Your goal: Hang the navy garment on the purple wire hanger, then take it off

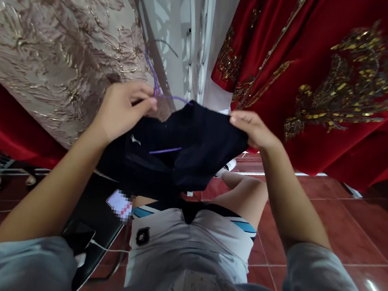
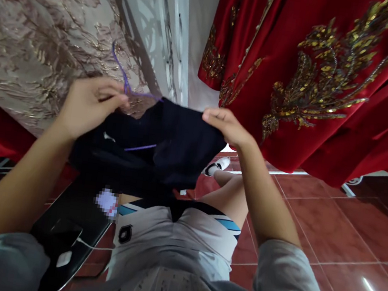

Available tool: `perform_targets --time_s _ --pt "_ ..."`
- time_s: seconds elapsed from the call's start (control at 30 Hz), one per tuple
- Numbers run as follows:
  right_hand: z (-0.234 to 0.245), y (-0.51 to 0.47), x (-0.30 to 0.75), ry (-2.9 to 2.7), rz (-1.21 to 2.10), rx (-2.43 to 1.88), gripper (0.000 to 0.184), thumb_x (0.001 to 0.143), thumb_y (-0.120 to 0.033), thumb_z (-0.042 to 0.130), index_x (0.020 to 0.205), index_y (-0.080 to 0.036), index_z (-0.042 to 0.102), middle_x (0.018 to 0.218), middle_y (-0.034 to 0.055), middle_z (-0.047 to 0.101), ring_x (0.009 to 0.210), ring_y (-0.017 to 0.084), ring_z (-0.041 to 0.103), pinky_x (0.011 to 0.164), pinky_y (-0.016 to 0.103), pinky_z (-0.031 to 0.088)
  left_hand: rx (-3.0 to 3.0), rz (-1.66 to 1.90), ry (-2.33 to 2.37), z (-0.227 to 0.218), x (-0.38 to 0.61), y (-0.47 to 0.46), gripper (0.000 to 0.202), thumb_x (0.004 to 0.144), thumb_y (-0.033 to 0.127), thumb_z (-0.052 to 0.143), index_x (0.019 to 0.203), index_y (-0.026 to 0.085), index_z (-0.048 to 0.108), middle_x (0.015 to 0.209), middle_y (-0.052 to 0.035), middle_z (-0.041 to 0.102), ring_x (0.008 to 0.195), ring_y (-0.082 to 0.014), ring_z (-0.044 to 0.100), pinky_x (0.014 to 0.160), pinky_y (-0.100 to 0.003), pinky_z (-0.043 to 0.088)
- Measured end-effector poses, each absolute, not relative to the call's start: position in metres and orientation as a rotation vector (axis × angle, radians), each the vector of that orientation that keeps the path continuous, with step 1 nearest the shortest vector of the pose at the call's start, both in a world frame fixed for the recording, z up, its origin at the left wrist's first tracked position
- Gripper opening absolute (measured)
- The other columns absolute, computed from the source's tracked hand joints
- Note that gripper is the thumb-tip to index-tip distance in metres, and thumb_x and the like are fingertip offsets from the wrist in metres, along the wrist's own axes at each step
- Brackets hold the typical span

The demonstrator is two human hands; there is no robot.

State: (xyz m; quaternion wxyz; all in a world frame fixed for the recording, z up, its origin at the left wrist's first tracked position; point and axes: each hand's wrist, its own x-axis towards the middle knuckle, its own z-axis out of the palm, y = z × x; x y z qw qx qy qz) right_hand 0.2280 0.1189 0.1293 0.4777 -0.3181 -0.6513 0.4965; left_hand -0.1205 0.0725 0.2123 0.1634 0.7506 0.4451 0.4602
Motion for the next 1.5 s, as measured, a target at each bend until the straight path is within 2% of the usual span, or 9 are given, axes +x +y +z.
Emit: perform_targets --time_s 0.27,0.47,0.67,0.73,0.8,0.93,1.23,1.37,1.5 --pt "0.179 0.203 0.261 -1.462 0.737 -0.860 0.051 0.108 -0.055 0.033 0.102 -0.020 0.069 0.093 0.0104 0.075 0.103 0.010 0.072 0.093 0.036 0.054 2.375 1.650 1.511 0.259 -0.077 0.169 0.008 0.086 0.017 0.083 0.088 0.012 0.077 0.079 0.0024 0.072 0.074 -0.0110 0.064 0.076 -0.029 0.053" --pt "0.127 0.160 0.290 -1.286 0.565 -0.823 0.040 0.102 -0.061 0.049 0.103 -0.024 0.063 0.100 0.0114 0.075 0.103 0.020 0.071 0.097 0.042 0.055 2.544 1.455 1.306 0.239 -0.048 0.157 0.004 0.086 0.018 0.077 0.090 0.019 0.077 0.085 -0.0033 0.074 0.083 -0.0217 0.069 0.087 -0.037 0.055" --pt "0.091 0.080 0.226 -1.194 -0.224 -0.961 0.046 0.089 -0.055 0.071 0.116 -0.020 0.064 0.123 0.0129 0.066 0.121 0.028 0.063 0.106 0.049 0.049 2.567 1.605 1.193 0.194 -0.062 0.138 0.022 0.095 0.034 0.068 0.116 0.029 0.071 0.120 -0.0100 0.068 0.123 -0.0305 0.063 0.112 -0.046 0.048" --pt "0.081 0.068 0.186 -1.335 -0.095 -0.986 0.031 0.097 -0.050 0.062 0.095 -0.020 0.065 0.094 0.0077 0.069 0.092 0.021 0.066 0.089 0.039 0.052 2.624 1.740 1.189 0.178 -0.060 0.121 0.026 0.099 0.038 0.063 0.122 0.028 0.069 0.131 -0.0115 0.063 0.132 -0.0314 0.057 0.117 -0.048 0.044" --pt "0.068 0.072 0.150 -1.547 0.243 -1.160 0.043 0.097 -0.057 0.061 0.076 -0.020 0.062 0.070 0.0023 0.063 0.067 0.016 0.060 0.072 0.030 0.047 2.654 1.855 1.180 0.158 -0.054 0.100 0.026 0.103 0.037 0.057 0.124 0.026 0.068 0.129 -0.0120 0.061 0.130 -0.0309 0.056 0.116 -0.049 0.043" --pt "0.033 0.095 0.110 -1.515 0.682 -1.603 0.058 0.096 -0.056 0.061 0.052 -0.019 0.047 0.056 0.0028 0.054 0.063 0.015 0.056 0.067 0.028 0.036 2.557 1.971 1.296 0.105 -0.044 0.059 0.022 0.103 0.028 0.055 0.118 0.022 0.069 0.112 -0.0107 0.062 0.113 -0.0272 0.060 0.105 -0.045 0.048" --pt "-0.026 0.048 0.104 -1.306 1.186 -1.328 0.050 0.095 -0.058 0.053 0.070 -0.016 0.065 0.061 0.0048 0.065 0.058 0.014 0.059 0.062 0.024 0.045 1.590 1.583 1.502 -0.032 -0.020 0.027 0.025 0.086 0.015 0.059 0.110 0.021 0.062 0.109 -0.0087 0.070 0.104 -0.0245 0.067 0.097 -0.038 0.053" --pt "-0.007 0.033 0.111 -1.311 1.199 -1.125 0.053 0.088 -0.060 0.069 0.059 -0.017 0.060 0.050 0.0002 0.055 0.049 0.009 0.048 0.053 0.024 0.036 1.598 1.597 1.467 -0.035 -0.003 0.021 0.005 0.094 0.026 0.061 0.097 0.022 0.059 0.092 -0.0046 0.066 0.093 -0.0220 0.066 0.092 -0.034 0.053" --pt "0.015 0.030 0.125 -1.303 1.285 -0.990 0.049 0.088 -0.060 0.070 0.069 -0.016 0.066 0.052 -0.0017 0.055 0.048 0.008 0.046 0.052 0.023 0.035 1.653 1.582 1.430 -0.021 0.006 0.019 0.013 0.099 0.027 0.056 0.087 0.021 0.054 0.085 -0.0032 0.062 0.085 -0.0193 0.063 0.085 -0.030 0.052"
